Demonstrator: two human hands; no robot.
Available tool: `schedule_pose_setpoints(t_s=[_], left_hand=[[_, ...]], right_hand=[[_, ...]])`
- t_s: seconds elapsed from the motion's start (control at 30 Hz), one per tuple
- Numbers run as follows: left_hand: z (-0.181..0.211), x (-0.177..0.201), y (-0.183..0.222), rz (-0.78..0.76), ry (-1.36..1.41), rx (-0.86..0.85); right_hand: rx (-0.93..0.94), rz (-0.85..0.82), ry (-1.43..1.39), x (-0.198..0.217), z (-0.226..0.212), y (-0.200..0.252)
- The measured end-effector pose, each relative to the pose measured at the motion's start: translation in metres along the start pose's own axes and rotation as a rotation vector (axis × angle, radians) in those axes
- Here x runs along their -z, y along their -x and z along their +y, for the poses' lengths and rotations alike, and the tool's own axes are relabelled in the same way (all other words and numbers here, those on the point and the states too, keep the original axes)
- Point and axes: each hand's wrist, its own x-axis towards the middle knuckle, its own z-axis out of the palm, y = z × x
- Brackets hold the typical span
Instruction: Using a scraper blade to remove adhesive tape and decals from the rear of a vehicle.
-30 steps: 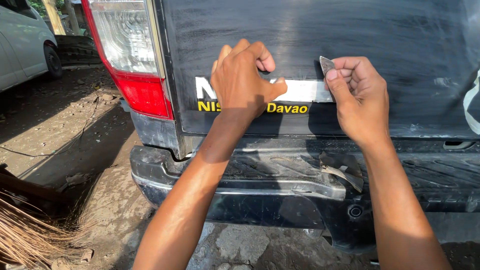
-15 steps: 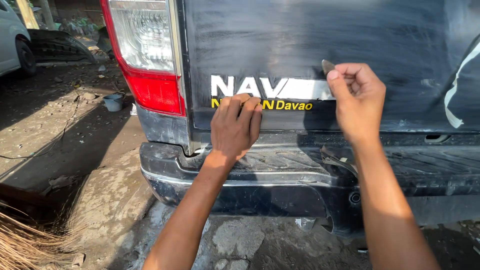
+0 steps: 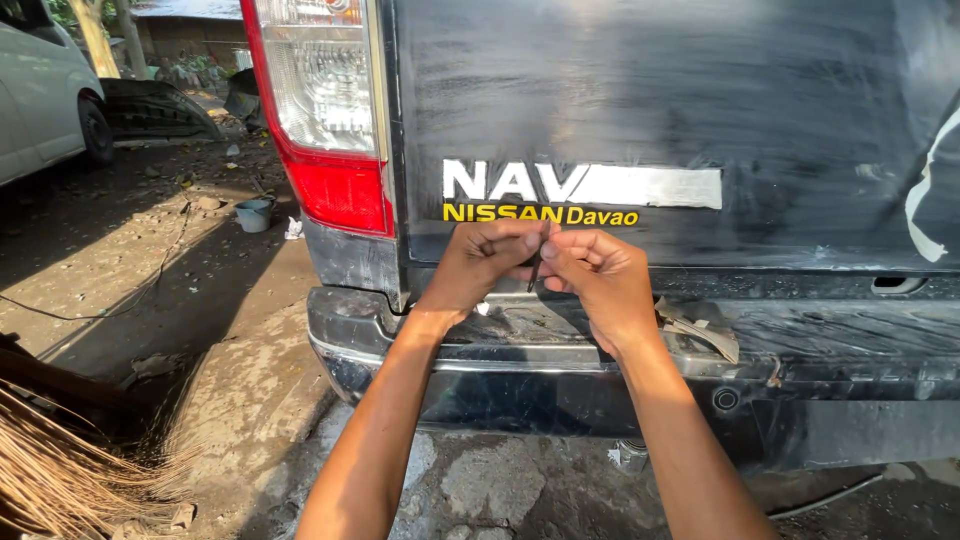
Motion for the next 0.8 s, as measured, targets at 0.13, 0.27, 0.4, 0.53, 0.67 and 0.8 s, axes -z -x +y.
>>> schedule_pose_setpoints(t_s=[0.13, 0.27, 0.4, 0.53, 0.67, 0.8], left_hand=[[-0.002, -0.001, 0.001, -0.059, 0.108, -0.025], [-0.018, -0.004, -0.003, 0.075, -0.096, -0.119], [0.002, -0.037, -0.005, 0.391, -0.378, -0.270], [0.033, -0.064, -0.019, 0.452, -0.675, -0.510], [0.032, -0.074, -0.030, 0.499, -0.903, -0.684], [0.028, -0.074, -0.035, 0.514, -0.891, -0.683]], right_hand=[[0.037, 0.081, 0.074, 0.003, 0.005, 0.005], [0.130, 0.141, 0.571, -0.006, -0.012, 0.025], [0.167, 0.157, 0.769, -0.007, -0.018, 0.031], [0.141, 0.135, 0.774, -0.006, -0.014, 0.032], [0.114, 0.154, 0.752, -0.003, -0.018, 0.032], [0.165, 0.128, 0.712, 0.000, -0.017, 0.032]])
